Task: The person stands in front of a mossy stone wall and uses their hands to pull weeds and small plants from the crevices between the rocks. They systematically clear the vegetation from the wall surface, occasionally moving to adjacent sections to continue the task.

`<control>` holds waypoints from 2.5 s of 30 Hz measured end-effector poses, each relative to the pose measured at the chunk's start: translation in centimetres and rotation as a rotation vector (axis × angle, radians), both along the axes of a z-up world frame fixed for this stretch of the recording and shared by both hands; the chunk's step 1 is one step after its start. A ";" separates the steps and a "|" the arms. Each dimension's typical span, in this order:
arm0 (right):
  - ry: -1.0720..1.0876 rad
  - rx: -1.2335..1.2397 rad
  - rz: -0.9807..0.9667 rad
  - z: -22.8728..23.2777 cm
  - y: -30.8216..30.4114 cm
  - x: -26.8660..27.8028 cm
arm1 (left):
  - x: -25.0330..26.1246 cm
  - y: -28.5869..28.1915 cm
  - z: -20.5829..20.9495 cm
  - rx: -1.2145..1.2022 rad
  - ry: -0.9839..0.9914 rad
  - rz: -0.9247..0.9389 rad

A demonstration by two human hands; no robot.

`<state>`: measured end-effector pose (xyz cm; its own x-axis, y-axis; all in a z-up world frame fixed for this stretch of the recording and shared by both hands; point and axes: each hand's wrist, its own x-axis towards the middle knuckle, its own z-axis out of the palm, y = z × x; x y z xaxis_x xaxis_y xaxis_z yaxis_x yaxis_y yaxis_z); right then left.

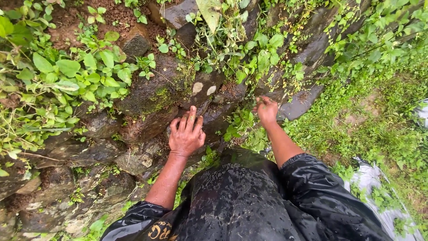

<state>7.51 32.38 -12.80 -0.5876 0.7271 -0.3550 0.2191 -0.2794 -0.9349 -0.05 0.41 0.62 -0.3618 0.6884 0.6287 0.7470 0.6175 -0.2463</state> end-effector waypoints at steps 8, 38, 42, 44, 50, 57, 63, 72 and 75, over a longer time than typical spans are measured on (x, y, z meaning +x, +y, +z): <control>-0.108 0.893 0.079 1.5 0.8 1.4 | -0.1 0.0 -0.2 0.016 -0.006 -0.012; -0.663 0.505 0.075 -6.7 11.4 17.8 | 0.3 0.3 0.2 0.038 0.018 -0.023; -1.272 0.736 0.341 -10.4 15.7 19.3 | 0.6 0.4 0.2 0.048 0.035 -0.029; -1.028 0.766 0.264 -3.6 12.6 15.7 | 0.5 0.3 0.0 0.023 0.020 -0.010; -0.362 1.010 0.225 0.2 10.2 4.3 | 0.7 0.4 -0.1 0.015 0.004 0.006; -0.235 0.434 0.388 16.5 2.2 -3.2 | 0.9 0.6 0.1 0.003 -0.006 0.026; -0.152 0.415 0.400 12.9 1.4 -5.1 | 0.8 0.7 -0.1 0.014 -0.003 0.045; 0.235 -0.574 -0.036 6.0 4.6 -6.6 | 0.5 0.7 -0.1 0.016 0.001 0.051; 0.086 0.151 0.228 6.3 3.8 -5.8 | 0.5 0.8 -0.2 0.019 0.007 0.050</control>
